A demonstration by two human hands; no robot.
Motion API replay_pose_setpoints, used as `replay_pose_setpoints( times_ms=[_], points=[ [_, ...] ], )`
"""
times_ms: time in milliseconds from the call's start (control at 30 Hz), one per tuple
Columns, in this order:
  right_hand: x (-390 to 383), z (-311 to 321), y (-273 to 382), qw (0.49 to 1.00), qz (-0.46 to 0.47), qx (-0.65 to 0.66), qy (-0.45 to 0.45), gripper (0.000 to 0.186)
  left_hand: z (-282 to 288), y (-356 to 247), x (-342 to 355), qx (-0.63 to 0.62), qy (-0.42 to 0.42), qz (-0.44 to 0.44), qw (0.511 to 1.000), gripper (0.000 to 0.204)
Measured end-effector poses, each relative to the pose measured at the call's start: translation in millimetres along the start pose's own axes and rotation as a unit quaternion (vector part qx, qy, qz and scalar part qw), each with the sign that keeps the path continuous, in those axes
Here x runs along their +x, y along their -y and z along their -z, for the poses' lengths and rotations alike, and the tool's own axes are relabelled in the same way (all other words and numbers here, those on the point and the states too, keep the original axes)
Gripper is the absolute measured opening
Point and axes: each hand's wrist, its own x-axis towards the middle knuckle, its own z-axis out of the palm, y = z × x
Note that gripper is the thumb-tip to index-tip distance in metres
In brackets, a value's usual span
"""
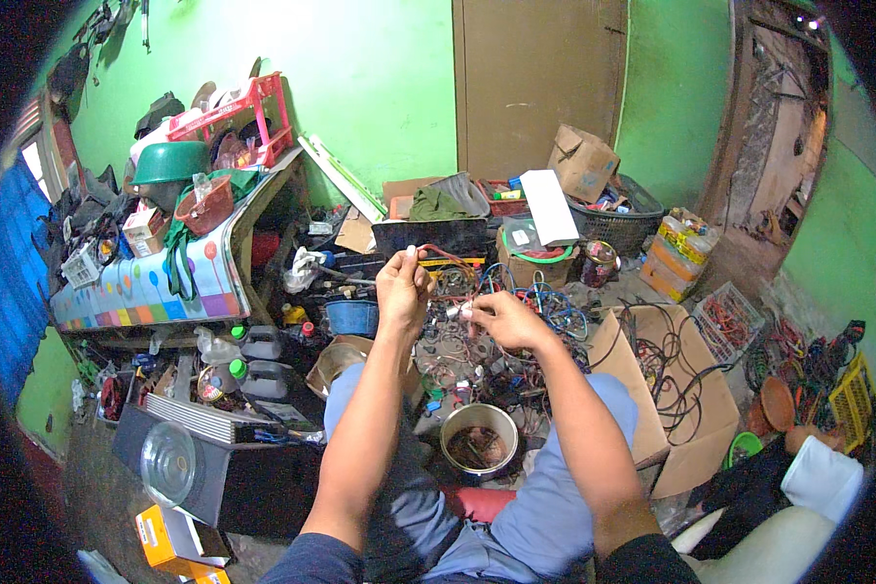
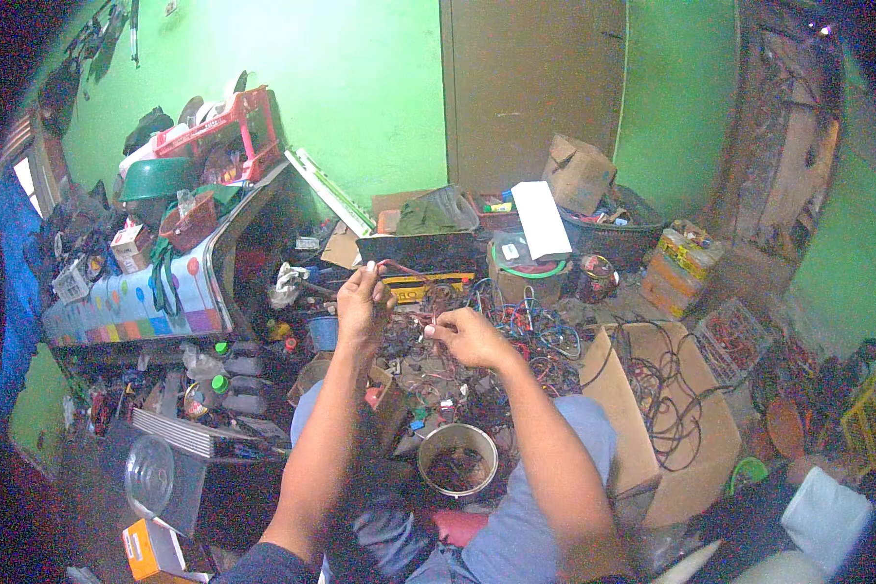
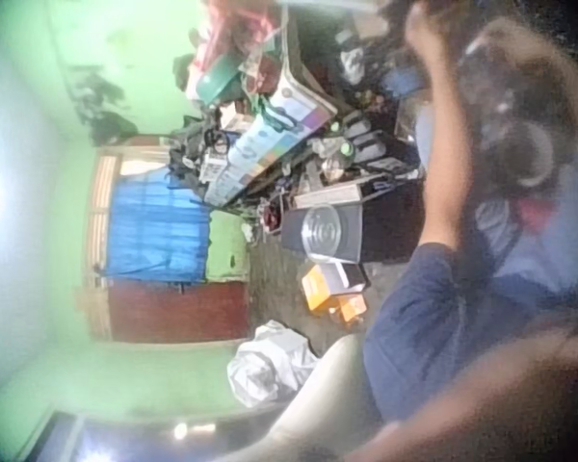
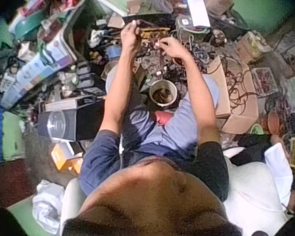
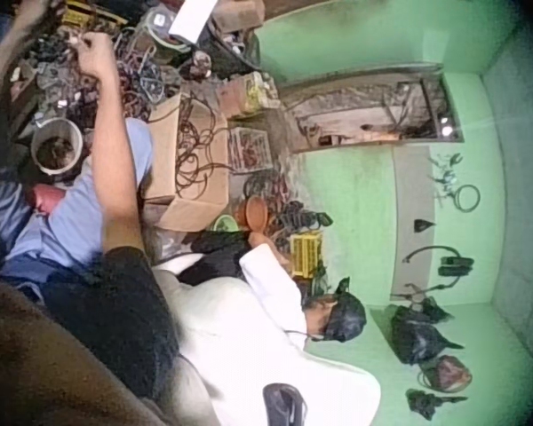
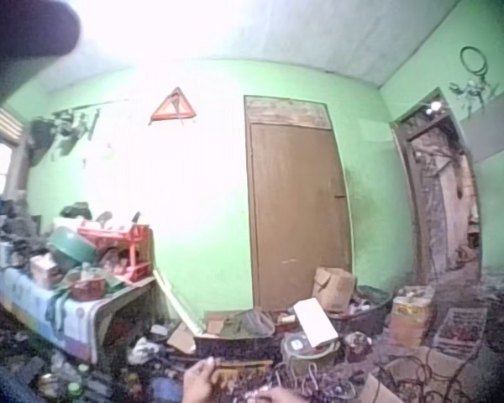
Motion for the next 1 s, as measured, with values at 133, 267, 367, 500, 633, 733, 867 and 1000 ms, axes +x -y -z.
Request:
replay_pose_setpoints(
  times_ms=[133,267,367,500,633,733,867,1000],
  points=[
    [-3.7,22.3,18.8,0.997,-0.001,0.081,-0.014,0.024,15.6,-2.2,7.6,0.019,-0.025,-0.021,0.999,0.021],
    [-16.7,71.9,-10.7,0.945,0.017,0.057,-0.32,0.025,31.7,-13.6,14.7,0.007,-0.077,-0.036,0.996,0.022],
    [-35.2,121.5,-69.1,0.812,-0.005,0.125,-0.57,0.025,45.9,-25.7,17.6,0.005,-0.095,-0.042,0.995,0.021],
    [-88.2,174.3,-99.0,0.593,-0.017,-0.104,-0.798,0.024,58.6,-49.7,8.1,0.154,-0.141,-0.079,0.975,0.025],
    [-105.1,174.4,-102.1,0.735,-0.054,-0.158,-0.657,0.024,54.9,-44.1,8.1,0.205,-0.129,-0.084,0.967,0.026],
    [-103.4,157.2,-106.3,0.86,-0.153,-0.218,-0.435,0.025,58.8,-31.2,12.3,0.224,-0.072,-0.052,0.971,0.024],
    [-82.9,99.7,-43.3,0.951,-0.073,-0.202,-0.222,0.034,39.7,-21.9,3.4,0.187,-0.037,-0.004,0.982,0.022],
    [-61.0,46.6,-6.1,0.987,0.015,-0.148,-0.057,0.035,14.7,-2.4,-3.4,0.173,0.017,0.02,0.985,0.024]
  ],
)
